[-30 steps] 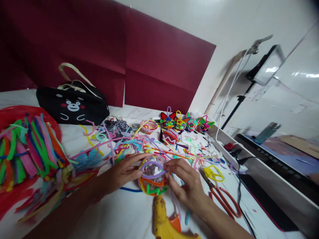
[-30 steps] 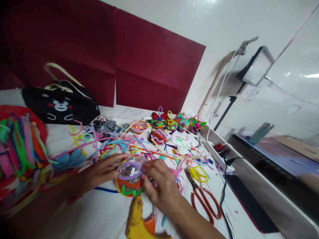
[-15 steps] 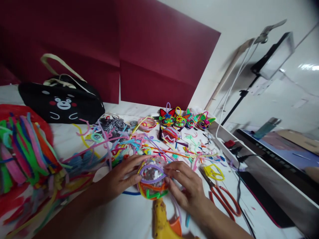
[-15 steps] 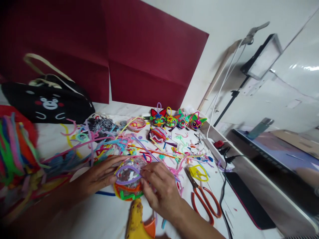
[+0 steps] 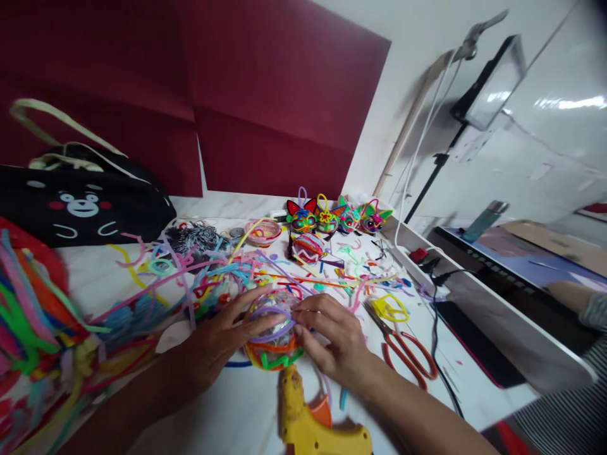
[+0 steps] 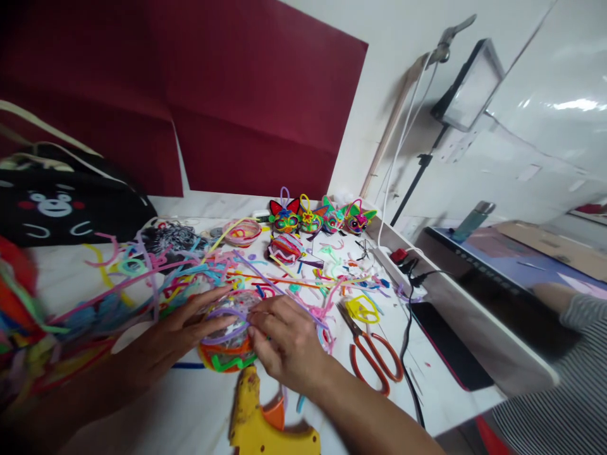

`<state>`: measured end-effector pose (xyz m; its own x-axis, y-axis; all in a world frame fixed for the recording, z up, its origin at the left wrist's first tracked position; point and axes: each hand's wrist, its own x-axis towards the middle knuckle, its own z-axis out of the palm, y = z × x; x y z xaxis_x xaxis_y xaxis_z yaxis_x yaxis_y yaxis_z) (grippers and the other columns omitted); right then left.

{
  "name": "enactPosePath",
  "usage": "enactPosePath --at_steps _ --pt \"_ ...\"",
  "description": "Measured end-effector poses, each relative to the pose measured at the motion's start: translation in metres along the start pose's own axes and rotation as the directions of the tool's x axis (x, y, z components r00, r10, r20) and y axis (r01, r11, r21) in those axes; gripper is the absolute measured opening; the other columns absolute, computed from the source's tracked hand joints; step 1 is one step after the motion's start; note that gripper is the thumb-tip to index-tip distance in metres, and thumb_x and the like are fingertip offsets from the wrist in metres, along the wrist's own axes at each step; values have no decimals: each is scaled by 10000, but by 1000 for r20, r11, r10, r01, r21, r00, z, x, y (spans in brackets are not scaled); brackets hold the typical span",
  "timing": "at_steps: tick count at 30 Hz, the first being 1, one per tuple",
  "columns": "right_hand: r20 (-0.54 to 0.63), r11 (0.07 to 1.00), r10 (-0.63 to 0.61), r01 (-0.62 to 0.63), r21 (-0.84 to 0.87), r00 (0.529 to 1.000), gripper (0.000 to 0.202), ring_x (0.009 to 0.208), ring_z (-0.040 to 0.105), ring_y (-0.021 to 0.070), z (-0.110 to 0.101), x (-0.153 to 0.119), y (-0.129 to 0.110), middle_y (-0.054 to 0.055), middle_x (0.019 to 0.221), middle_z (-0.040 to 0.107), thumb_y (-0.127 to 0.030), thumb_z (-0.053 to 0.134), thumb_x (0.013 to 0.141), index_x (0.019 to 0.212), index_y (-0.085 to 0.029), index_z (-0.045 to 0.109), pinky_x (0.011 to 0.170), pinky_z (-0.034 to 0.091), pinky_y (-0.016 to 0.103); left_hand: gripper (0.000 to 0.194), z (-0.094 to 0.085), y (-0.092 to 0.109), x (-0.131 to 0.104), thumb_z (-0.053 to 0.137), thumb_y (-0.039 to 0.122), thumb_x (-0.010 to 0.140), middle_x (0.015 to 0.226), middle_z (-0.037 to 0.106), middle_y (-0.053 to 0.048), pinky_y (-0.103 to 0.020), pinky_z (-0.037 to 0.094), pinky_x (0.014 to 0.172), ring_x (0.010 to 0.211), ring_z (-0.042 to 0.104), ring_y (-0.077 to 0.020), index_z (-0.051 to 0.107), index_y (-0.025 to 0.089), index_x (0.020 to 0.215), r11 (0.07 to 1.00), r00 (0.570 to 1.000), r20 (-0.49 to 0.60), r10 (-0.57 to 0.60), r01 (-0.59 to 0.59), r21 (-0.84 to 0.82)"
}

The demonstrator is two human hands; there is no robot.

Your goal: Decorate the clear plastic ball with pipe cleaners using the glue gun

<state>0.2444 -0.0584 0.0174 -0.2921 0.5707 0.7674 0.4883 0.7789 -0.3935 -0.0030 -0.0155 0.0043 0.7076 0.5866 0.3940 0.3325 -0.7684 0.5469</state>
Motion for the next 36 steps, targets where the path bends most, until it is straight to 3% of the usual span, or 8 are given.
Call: enactPosePath --at_steps 5,9,17,27,36 --pt "-19 1000 -3 3 1 1000 146 901 659 203 0 0 -1 128 956 713 -78 602 893 1000 -136 683 780 574 331 510 -1 -2 0 260 201 1040 1635 281 53 -394 369 1165 1456 372 -243 420 439 1462 997 997 28 68 -69 41" --pt "-11 1000 -14 14 -19 1000 152 904 659 205 -1 1 1 128 962 712 -93 582 903 1009 -147 678 782 581 341 508 -6 -6 0 290 208 1037 1647 248 53 -352 418 1127 1455 374 -242 383 432 1484 990 990 86 113 -120 78" --pt "37 997 -63 65 -52 997 153 901 669 208 -2 3 3 131 950 718 -110 550 924 1019 -152 663 798 572 368 521 -6 -7 2 256 190 1047 1639 249 60 -316 402 1138 1463 358 -212 355 447 1489 991 990 100 100 -108 85" --pt "-50 975 172 -163 149 984 78 829 694 185 1 7 2 108 910 731 -121 659 852 832 -152 728 749 551 307 472 -10 1 5 283 273 1056 1631 286 56 -357 398 1142 1452 379 -250 383 467 1475 997 993 98 71 -74 31" --pt "43 855 398 -388 345 916 31 832 677 173 3 14 11 61 840 717 -160 744 766 765 -189 756 789 533 294 470 -10 1 4 300 275 1052 1627 294 71 -361 414 1129 1452 376 -261 388 471 1470 997 993 97 65 -68 21"
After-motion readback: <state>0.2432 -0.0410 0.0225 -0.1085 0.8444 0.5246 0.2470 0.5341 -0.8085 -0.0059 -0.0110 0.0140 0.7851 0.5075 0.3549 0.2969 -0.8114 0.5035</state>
